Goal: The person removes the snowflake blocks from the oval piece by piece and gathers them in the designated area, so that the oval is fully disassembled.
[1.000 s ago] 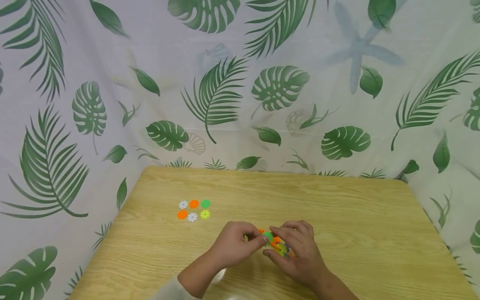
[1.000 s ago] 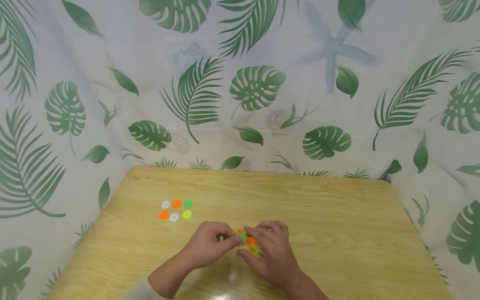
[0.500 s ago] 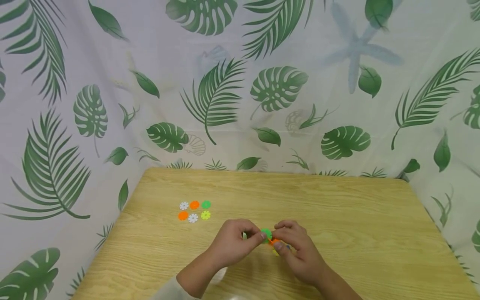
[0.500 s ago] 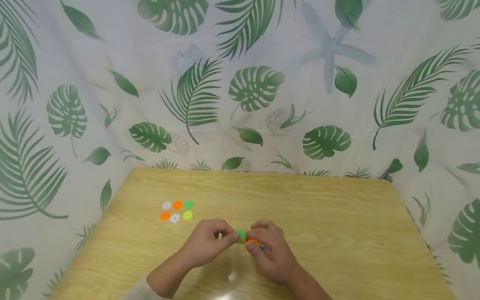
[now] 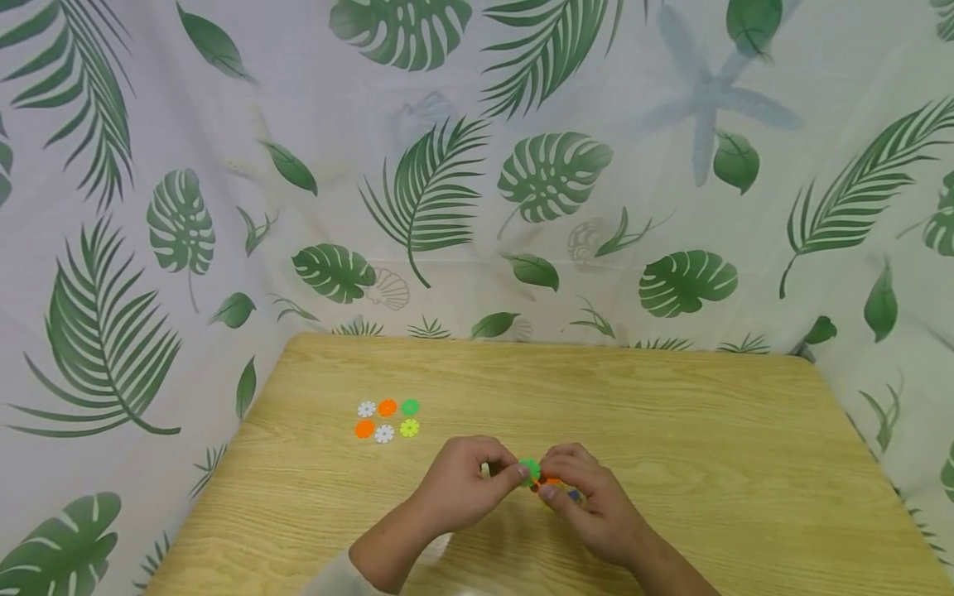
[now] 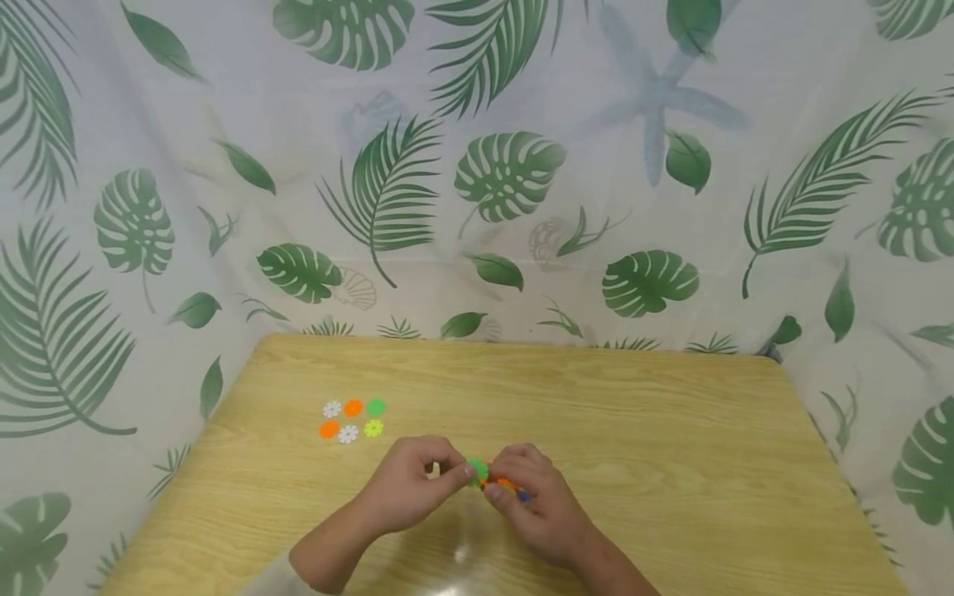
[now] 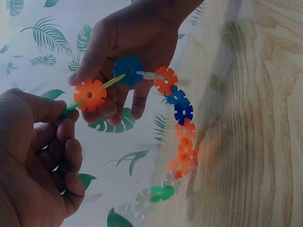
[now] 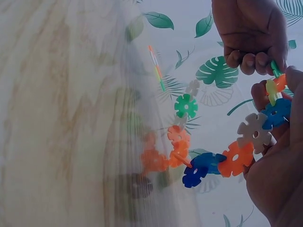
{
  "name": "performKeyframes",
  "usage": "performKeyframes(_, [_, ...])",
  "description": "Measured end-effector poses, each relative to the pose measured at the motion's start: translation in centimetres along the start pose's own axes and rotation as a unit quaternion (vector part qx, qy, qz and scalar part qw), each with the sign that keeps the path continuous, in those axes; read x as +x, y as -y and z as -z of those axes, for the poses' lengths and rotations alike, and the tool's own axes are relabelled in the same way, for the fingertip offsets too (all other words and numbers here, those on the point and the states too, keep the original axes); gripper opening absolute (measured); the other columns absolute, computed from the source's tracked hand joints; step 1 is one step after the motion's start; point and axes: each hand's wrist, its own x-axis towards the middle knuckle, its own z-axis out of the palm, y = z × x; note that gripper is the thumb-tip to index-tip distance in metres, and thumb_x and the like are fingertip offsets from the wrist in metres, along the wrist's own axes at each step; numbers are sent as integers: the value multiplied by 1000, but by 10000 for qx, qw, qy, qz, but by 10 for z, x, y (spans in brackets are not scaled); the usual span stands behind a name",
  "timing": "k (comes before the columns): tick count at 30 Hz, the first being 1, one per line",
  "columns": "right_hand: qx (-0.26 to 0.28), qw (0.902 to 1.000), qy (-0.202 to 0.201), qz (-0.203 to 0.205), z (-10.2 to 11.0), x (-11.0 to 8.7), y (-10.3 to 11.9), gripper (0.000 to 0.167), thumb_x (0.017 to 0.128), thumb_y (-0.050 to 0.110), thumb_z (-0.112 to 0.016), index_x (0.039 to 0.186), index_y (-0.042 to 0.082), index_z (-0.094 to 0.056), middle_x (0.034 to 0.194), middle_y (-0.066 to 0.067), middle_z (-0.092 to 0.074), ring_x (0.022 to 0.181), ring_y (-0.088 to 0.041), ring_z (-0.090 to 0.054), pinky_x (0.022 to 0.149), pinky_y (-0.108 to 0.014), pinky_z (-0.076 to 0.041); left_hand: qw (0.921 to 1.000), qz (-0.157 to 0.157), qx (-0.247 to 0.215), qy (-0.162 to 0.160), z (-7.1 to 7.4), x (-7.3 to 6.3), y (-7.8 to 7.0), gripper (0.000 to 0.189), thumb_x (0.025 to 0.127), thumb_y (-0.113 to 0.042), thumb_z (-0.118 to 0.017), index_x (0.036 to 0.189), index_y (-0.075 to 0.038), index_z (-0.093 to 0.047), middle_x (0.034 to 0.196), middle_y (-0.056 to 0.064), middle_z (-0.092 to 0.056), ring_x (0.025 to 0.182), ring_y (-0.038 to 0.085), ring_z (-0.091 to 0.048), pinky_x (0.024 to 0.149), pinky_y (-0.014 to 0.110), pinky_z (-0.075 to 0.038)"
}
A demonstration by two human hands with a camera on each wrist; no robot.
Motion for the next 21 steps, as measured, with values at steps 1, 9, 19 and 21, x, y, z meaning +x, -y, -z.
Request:
performKeyframes(1, [-13, 10000, 0, 1, 0, 0, 0, 32, 100, -5, -61, 117, 20, -72, 110, 5, -69, 114, -20, -53, 97, -33, -48, 10000, 1, 31, 6, 0, 0, 0, 19, 101, -28, -70, 89, -18, -80, 84, -12, -70, 80, 8, -61, 70, 27, -52])
performKeyframes(9, [-72, 9998, 24, 162, 0, 1, -2, 34, 99, -6, -62, 118, 19, -72, 110, 6, -69, 114, -19, -53, 96, -32, -48, 9998, -133, 174, 17, 3, 0, -1, 17, 101, -25, -71, 89, -17, -81, 82, -14, -68, 79, 7, -61, 71, 27, -52])
performKeyframes(19, [-71, 9988, -14, 494, -1, 3, -4, 32, 96, -10, -64, 114, 15, -72, 106, 4, -68, 112, -20, -54, 96, -32, -48, 9996, -107, 274, 38, 6, 1, -1, 18, 101, -24, -71, 89, -15, -81, 81, -14, -67, 75, 6, -59, 67, 25, -49])
performKeyframes(21, [-75, 9985, -10, 543, -1, 3, -4, 34, 96, -10, -64, 115, 18, -71, 106, 4, -68, 111, -19, -54, 95, -31, -48, 9996, -102, 242, -60, 9, 1, -1, 19, 101, -24, -70, 87, -17, -80, 82, -14, -68, 74, 6, -58, 67, 25, -49])
